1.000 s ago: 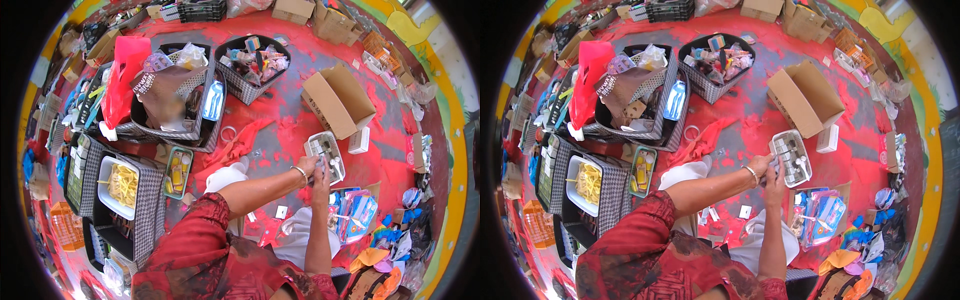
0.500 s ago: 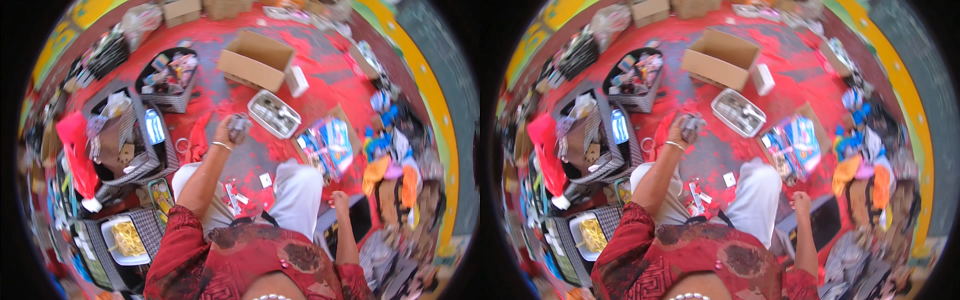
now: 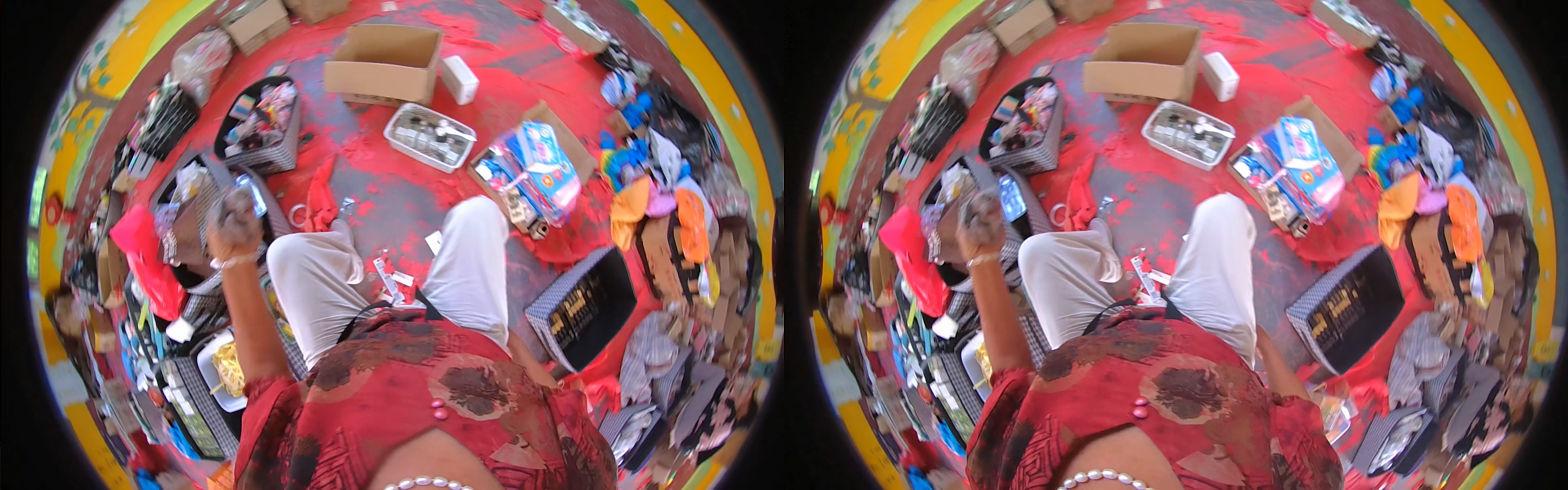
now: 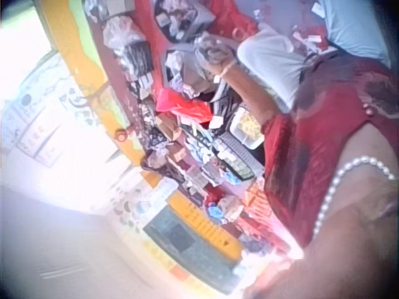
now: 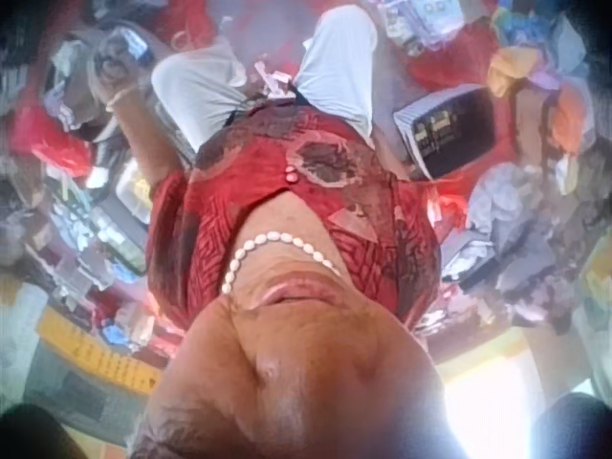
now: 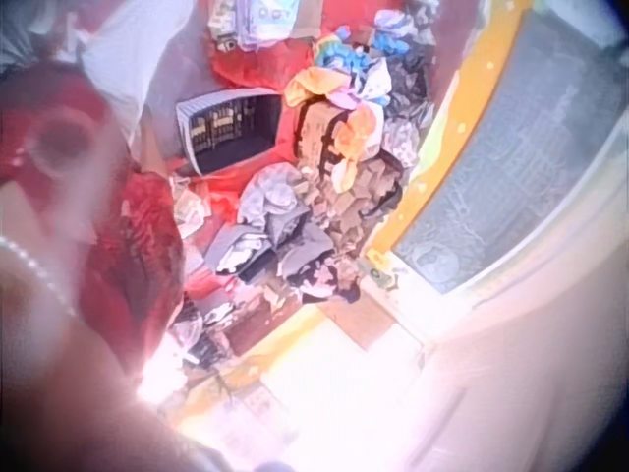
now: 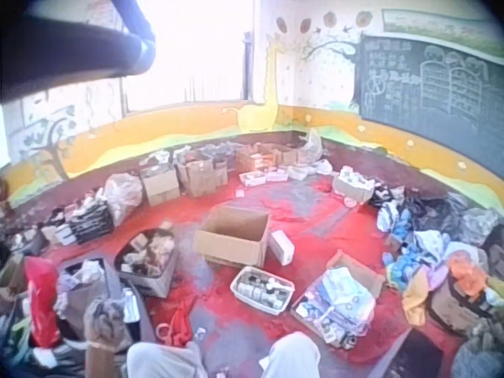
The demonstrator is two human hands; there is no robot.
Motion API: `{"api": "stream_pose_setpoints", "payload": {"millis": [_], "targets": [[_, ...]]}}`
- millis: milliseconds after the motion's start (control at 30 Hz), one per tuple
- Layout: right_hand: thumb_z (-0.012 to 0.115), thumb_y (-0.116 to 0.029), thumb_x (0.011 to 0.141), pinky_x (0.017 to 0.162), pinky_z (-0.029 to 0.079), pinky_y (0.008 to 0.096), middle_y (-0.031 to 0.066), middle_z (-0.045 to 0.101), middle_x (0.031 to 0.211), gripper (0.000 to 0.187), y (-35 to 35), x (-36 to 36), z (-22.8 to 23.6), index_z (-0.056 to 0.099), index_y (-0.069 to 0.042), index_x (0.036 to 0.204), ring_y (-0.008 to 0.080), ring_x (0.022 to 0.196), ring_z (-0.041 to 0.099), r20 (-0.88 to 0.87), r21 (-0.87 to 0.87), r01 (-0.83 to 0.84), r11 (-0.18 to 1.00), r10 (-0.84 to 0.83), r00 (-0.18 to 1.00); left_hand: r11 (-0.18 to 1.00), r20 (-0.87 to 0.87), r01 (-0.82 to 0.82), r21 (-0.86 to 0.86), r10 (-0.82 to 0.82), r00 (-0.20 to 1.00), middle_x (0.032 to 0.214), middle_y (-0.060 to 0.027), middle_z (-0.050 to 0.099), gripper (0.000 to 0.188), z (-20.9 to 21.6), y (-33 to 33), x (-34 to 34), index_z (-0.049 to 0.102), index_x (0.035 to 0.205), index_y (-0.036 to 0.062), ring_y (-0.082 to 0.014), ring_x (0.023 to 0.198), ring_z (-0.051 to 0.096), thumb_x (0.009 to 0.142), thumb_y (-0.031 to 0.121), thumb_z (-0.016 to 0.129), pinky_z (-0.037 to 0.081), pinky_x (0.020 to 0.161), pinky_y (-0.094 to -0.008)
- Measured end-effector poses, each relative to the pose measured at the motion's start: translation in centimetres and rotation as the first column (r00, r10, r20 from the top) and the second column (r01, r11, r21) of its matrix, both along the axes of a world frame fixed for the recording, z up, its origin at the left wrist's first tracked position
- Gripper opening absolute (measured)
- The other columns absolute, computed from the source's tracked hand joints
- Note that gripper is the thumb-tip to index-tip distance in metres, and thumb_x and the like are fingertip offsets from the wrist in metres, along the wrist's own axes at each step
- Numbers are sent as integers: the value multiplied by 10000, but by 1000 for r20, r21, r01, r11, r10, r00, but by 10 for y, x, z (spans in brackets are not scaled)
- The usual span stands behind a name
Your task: The person sits on the floor and wipes several small items, including a pink flower, a small box, and a white cylindrical object, using a grey cloth. The person also briefly handles a blue box and a small white box before placing them aside.
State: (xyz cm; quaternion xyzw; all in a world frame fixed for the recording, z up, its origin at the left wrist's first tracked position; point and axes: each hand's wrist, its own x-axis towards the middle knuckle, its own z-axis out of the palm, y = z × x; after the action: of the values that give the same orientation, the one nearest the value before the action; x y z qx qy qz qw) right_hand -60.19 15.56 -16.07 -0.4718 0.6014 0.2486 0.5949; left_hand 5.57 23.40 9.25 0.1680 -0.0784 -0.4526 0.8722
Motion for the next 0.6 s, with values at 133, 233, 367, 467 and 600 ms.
{"api": "stream_pose_setpoints", "payload": {"millis": [133, 233, 367, 467, 600], "targets": [[495, -131, 778, 418, 378, 282, 76, 557, 670, 156, -4, 4, -7, 568, -24, 864, 162, 487, 487, 53, -46, 37, 998, -35, 998, 998, 116, -61, 19, 58, 992, 935, -138, 560, 225, 5, 46, -13, 516, 932, -37, -226, 810, 540, 826, 151, 451, 480, 706, -307], [500, -135, 775, 433, 381, 285, 78, 558, 685, 163, -5, 9, -10, 567, -25, 874, 163, 504, 488, 82, -48, 57, 997, -53, 995, 968, -131, -151, 201, 179, 975, 919, -131, 581, 280, 5, 61, -23, 524, 975, -30, -229, 772, 581, 811, 194, 482, 494, 729, -330], [508, -140, 772, 452, 384, 289, 79, 561, 704, 173, -6, 10, -11, 566, -25, 887, 165, 527, 491, 103, -33, 10, 999, -7, 995, 961, -130, -103, 256, 140, 982, 715, -82, 512, 293, 7, 57, -43, 509, 947, -89, -138, 621, 479, 842, 175, 437, 423, 507, -199], [514, -144, 770, 467, 387, 293, 81, 563, 719, 181, -11, 10, -11, 566, -25, 896, 166, 544, 493, 95, -12, -33, 999, 34, 995, 940, 167, -235, 247, 198, 966, 718, -78, 472, 232, 4, 33, -65, 507, 827, -52, -113, 624, 444, 833, 160, 414, 391, 535, -162], [521, -150, 767, 487, 390, 297, 82, 566, 739, 194, -25, 24, -14, 565, -26, 909, 168, 567, 496, 92, -3, -74, 997, 74, 993, 974, -137, -25, 226, 57, 989, 699, -130, 482, 379, -1, 2, -89, 450, 831, -99, -129, 508, 460, 810, 277, 489, 436, 427, -200]]}}
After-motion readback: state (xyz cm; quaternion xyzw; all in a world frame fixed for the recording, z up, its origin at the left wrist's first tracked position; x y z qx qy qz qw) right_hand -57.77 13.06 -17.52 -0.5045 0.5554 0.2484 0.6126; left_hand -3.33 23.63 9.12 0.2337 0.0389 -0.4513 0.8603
